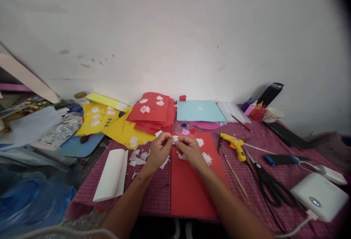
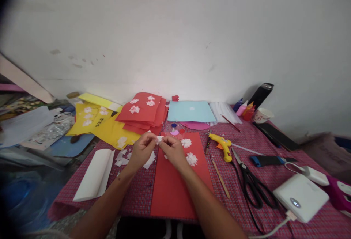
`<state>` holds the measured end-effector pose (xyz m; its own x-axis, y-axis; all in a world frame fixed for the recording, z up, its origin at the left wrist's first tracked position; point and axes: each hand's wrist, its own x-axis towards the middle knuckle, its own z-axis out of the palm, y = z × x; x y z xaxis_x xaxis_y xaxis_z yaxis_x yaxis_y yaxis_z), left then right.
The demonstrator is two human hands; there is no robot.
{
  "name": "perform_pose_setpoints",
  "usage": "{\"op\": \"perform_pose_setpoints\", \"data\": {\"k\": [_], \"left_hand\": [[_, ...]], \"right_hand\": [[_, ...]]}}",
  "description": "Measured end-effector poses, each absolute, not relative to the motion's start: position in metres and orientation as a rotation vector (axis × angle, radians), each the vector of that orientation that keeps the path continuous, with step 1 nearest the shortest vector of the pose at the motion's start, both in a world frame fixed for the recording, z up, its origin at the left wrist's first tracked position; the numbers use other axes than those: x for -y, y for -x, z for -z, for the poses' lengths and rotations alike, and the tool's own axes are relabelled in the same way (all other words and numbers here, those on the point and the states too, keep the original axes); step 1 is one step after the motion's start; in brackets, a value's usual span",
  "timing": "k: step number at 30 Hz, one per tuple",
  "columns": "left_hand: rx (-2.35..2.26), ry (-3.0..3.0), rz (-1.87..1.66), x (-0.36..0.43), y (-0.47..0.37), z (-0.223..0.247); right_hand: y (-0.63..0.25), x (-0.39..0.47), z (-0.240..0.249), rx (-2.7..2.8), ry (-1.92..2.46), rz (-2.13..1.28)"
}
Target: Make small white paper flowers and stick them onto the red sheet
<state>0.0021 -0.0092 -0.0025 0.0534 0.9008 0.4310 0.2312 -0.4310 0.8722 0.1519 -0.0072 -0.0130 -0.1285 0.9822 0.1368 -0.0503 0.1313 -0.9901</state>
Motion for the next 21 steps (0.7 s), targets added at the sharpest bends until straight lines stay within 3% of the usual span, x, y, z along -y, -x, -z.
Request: {"op": "perform_pose_setpoints", "data": {"k": [21], "left_hand": [[-1.175,-1.735,-1.375,0.0095,-0.0017,0.0030]], "right_hand": [[-0.1548,0.0091,0.0072,1.293,1.004,-1.225]]}}
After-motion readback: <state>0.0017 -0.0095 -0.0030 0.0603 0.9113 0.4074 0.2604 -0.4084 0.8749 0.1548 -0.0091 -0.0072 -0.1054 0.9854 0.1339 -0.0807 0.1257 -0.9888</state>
